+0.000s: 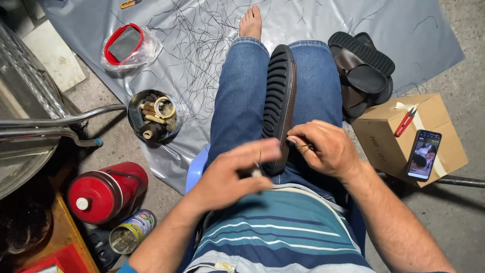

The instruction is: Hand-stitching the sole of a sandal to its upper part using a needle and thread.

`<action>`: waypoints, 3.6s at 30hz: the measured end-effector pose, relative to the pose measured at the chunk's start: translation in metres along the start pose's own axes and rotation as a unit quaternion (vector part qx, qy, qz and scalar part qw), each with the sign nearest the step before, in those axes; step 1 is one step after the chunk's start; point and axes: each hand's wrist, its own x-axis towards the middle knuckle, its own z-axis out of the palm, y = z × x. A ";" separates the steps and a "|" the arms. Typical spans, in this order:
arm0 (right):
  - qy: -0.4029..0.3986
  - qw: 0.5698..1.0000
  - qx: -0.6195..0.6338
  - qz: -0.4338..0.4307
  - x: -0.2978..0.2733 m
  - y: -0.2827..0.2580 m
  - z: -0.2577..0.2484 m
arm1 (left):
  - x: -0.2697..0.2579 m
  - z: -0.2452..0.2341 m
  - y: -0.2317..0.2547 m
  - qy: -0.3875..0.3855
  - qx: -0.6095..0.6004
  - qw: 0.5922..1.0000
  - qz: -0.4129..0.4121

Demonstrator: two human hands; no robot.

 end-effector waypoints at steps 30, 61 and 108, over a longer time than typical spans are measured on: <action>-0.277 0.947 -0.161 0.024 0.001 -0.006 -0.044 | 0.007 0.010 -0.039 0.136 0.308 0.939 0.064; -0.065 0.997 0.017 0.028 0.003 -0.005 -0.012 | 0.007 0.033 -0.063 0.306 0.175 0.928 0.119; -0.345 0.843 -0.332 0.246 -0.009 -0.031 -0.083 | 0.039 0.007 -0.012 -0.033 0.397 0.914 -0.072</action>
